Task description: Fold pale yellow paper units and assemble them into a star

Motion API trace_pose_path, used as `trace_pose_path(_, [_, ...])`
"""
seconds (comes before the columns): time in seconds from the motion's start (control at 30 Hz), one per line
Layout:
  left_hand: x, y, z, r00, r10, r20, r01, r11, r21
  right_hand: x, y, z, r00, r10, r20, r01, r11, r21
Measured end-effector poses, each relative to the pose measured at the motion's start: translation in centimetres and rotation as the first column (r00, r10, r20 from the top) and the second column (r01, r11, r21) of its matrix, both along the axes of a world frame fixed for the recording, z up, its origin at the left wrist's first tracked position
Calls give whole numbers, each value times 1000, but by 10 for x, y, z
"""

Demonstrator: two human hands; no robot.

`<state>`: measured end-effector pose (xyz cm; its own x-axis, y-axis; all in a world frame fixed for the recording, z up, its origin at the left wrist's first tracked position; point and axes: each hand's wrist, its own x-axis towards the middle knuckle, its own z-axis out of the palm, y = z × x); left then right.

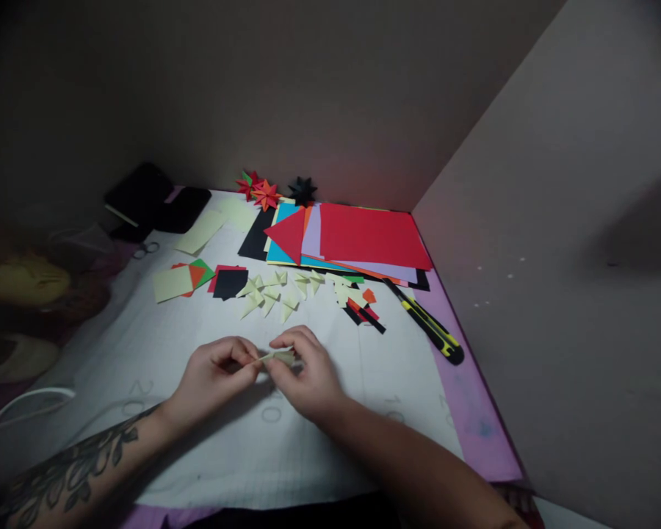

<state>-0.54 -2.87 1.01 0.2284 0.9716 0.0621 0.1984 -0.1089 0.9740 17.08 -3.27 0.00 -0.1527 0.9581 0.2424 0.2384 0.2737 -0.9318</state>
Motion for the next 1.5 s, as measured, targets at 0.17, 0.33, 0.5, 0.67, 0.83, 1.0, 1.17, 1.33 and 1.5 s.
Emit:
trace_pose_path(0.17, [0, -1, -1, 997, -80, -24, 78, 996, -48, -1, 2, 2, 999, -39, -12, 39, 999, -20])
trace_pose_path(0.33, [-3, 3, 0, 995, -82, -48, 77, 991, -114, 4, 8, 3, 993, -116, -37, 113, 991, -68])
trace_pose_path(0.5, [-1, 3, 3, 994, -74, -80, 66, 993, -96, 6, 7, 3, 992, -114, -44, 113, 993, -26])
trace_pose_path(0.67, [1, 1, 6, 983, -109, -147, 106, 994, -24, 3, 4, 3, 995, -85, -44, 85, 996, -4])
trace_pose_path(0.83, [-1, 1, 8, 981, -98, -168, 103, 995, 18, 2, 6, 2, 993, -102, -51, 98, 993, -67])
trace_pose_path(1.0, [-5, 3, 9, 968, -116, -225, 131, 990, 52, 2, 7, -1, 992, -108, -70, 95, 982, -163])
trace_pose_path(1.17, [-8, 5, 8, 966, -99, -239, 115, 992, 52, 5, 12, -2, 960, -231, -158, 160, 917, -365])
trace_pose_path(1.33, [-4, 5, 8, 959, -101, -266, 117, 992, 45, 5, 13, -1, 966, -212, -150, 143, 916, -375])
trace_pose_path(1.5, [-2, 4, 7, 954, -106, -281, 127, 990, 56, 3, 11, -2, 976, -182, -124, 129, 929, -347])
